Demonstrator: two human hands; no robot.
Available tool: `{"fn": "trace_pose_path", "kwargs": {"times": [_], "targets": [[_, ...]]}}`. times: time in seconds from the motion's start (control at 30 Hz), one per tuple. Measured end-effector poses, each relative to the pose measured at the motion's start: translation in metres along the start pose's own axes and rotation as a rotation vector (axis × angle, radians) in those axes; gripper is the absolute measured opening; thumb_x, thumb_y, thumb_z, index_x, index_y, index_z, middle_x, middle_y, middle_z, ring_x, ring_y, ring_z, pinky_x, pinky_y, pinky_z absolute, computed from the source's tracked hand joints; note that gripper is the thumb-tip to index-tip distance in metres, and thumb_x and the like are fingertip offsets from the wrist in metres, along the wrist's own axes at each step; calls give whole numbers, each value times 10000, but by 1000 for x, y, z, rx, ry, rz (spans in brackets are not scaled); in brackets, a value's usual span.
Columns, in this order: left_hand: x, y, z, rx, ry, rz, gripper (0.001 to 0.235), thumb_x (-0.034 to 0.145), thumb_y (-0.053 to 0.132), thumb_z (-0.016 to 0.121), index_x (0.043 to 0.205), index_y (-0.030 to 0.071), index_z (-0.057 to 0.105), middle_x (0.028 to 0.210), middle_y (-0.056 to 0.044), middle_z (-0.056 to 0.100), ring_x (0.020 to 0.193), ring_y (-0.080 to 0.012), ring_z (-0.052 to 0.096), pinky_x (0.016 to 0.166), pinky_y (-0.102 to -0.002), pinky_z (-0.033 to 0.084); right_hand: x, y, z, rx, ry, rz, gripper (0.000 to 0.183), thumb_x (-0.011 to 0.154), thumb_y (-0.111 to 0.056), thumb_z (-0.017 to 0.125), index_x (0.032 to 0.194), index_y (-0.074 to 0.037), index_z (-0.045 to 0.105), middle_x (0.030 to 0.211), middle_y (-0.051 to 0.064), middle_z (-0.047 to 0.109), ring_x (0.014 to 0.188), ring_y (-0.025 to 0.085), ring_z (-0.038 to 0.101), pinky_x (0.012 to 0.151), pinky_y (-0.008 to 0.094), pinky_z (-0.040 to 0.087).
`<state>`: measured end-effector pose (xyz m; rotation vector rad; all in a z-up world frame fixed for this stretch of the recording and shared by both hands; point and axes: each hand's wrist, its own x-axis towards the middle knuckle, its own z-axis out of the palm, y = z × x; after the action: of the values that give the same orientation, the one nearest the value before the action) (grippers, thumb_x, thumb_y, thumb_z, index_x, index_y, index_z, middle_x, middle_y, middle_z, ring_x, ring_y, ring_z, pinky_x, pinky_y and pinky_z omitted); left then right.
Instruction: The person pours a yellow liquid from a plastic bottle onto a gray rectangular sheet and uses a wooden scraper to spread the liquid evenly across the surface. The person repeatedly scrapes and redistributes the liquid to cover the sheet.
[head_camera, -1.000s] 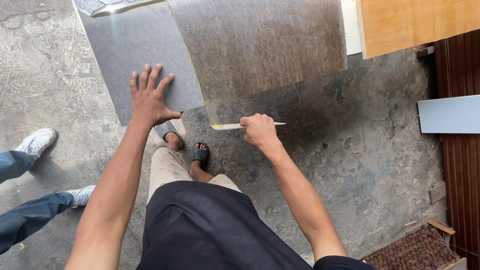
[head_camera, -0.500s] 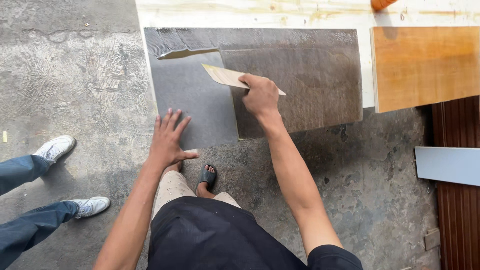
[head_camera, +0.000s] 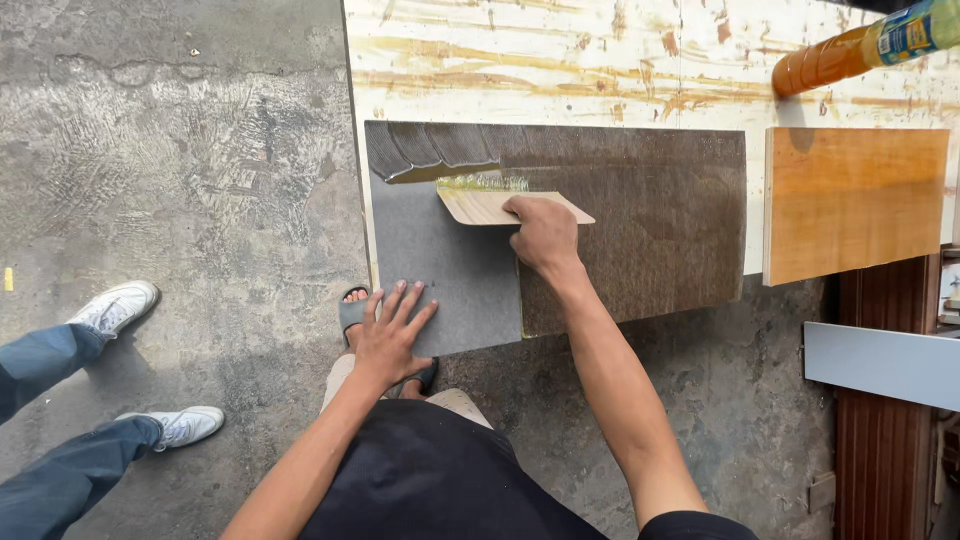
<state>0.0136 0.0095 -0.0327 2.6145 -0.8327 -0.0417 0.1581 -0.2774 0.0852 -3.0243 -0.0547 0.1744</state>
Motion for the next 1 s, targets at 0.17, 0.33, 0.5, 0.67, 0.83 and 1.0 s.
{"fn": "trace_pose_path", "kwargs": {"times": [0.17,0.33,0.5,0.67,0.83,1.0], "targets": [[-6,0,2,-44,-14,-11,1142,401,579,901,1450,328,526,1590,-30,438,1485,-292,357,1248,-556,176,53,-2,-15,-50,-10,50,410,731,-94,585,1034,-330,730,842,-24,708,947,278,731,864,433,575],[-7,0,-2,-59,-31,-17,1119,437,570,906,1460,321,526,1599,-30,436,1476,-291,367,1243,-552,163,95,-11,-28,-46,-72,21,391,709,9,658,927,-290,785,689,-33,681,699,267,741,769,407,597],[-5,1,-2,-50,-18,-41,1114,403,576,914,1429,334,551,1603,-11,437,1483,-274,365,1246,-535,172,97,10,1,-98,-84,-26,315,687,-53,709,882,-290,781,650,37,662,659,359,726,669,477,586],[-7,3,2,-24,-2,-64,1079,422,606,891,1418,353,562,1615,11,430,1491,-256,362,1251,-521,172,63,21,22,-147,-106,5,337,617,-111,733,861,-340,772,673,91,669,718,420,727,713,510,604],[-10,5,6,41,-7,-82,1089,403,668,896,1409,393,585,1611,40,452,1511,-240,350,1273,-472,138,-2,26,26,-139,-150,36,308,616,-138,780,848,-338,756,759,84,660,752,393,727,725,475,613],[-9,9,-1,73,21,-88,1062,406,654,908,1390,390,611,1598,39,482,1504,-236,374,1279,-462,145,-82,29,32,-105,-199,45,298,651,-155,710,879,-342,753,742,125,676,752,416,729,734,494,618]]}}
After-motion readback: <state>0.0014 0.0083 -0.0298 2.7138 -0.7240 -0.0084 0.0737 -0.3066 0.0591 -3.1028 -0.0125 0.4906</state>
